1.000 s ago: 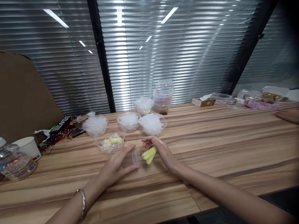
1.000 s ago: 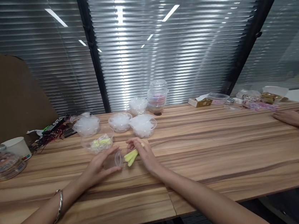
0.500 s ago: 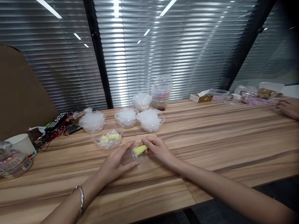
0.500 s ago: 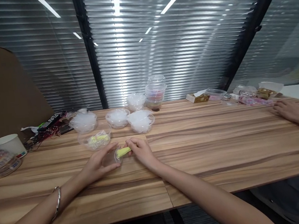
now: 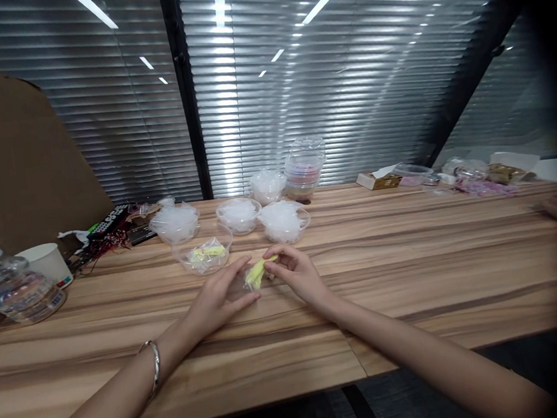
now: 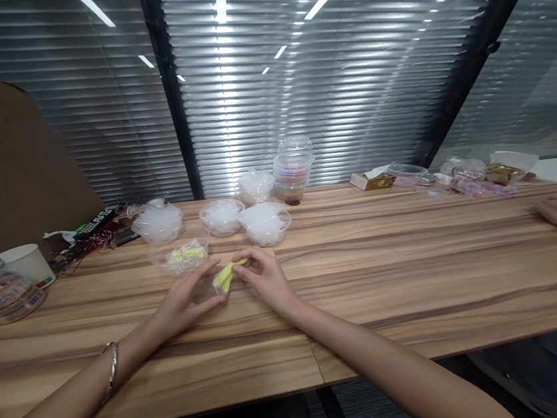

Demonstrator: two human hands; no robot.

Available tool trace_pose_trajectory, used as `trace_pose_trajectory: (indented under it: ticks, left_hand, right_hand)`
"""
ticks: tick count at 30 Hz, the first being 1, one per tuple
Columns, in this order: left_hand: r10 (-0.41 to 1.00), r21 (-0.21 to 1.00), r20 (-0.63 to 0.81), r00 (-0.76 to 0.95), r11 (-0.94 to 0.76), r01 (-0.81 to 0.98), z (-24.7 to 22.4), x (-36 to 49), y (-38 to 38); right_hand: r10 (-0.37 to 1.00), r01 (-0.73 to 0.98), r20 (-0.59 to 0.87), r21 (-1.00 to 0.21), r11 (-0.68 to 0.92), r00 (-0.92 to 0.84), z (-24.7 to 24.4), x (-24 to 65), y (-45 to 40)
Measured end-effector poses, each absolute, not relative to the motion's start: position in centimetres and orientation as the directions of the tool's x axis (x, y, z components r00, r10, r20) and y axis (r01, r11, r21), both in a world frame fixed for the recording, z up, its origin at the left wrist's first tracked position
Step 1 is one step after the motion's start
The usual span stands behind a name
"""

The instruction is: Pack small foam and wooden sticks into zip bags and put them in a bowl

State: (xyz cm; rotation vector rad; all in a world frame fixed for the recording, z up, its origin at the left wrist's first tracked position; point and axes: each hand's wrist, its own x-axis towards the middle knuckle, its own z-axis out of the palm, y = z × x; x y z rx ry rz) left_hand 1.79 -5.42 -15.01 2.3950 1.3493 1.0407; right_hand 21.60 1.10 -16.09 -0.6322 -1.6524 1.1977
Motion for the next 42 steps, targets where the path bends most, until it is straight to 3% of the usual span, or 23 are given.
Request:
trace_pose_trajectory:
  ticks: [9, 16, 22, 28, 32, 36, 38, 42]
  left_hand:
    - [0.8, 0.46, 0.53, 0.281, -0.55, 0.697, -15.5, 1.5, -5.1]
    - [0.781, 0.414, 0.532, 0.328, -0.578, 0.704, -15.7, 1.4, -5.1]
    - [0.781, 0.421, 0.521, 0.343, -0.586, 0.693, -15.5, 1.5, -5.4]
    - [0.78, 0.435, 0.506, 0.369, -0.6, 0.671, -15.9, 1.4, -5.2]
    - [0.79, 0.439, 0.5, 0.354, -0.584, 0.683, -16.0, 1.4, -5.0]
    - [0.788, 0.437, 0.49, 0.372, -0.591, 0.678, -16.1, 1.4, -5.1]
    - [0.778, 0.432, 0.478, 0.408, -0.612, 0.662, -16.2, 1.3, -5.2]
    - [0.762, 0.419, 0.475, 0.44, -0.635, 0.649, -16.0, 1.4, -5.3]
  right_hand:
    - [0.897, -0.363, 0.142, -0.932, -0.022, -0.418, -16.4, 21.4, 1.3]
    - [0.849, -0.157, 0.26, -0.965, 0.21, -0.46, -16.0, 21.8, 1.5]
    - [0.795, 0.067, 0.463, -0.847, 0.527, -0.392, -15.3, 22.3, 0.7]
    - [0.856, -0.044, 0.315, -0.944, 0.326, -0.411, -16.2, 21.7, 1.6]
    - [0.838, 0.124, 0.422, -0.865, 0.487, -0.345, -16.1, 21.9, 1.2]
    - [0.716, 0.12, 0.409, -0.818, 0.562, -0.566, -16.0, 22.0, 0.4]
    - [0.642, 0.054, 0.345, -0.854, 0.517, -0.685, -16.3, 21.7, 0.3]
    - [0.609, -0.029, 0.306, -0.907, 0.421, -0.732, -16.7, 21.3, 0.8]
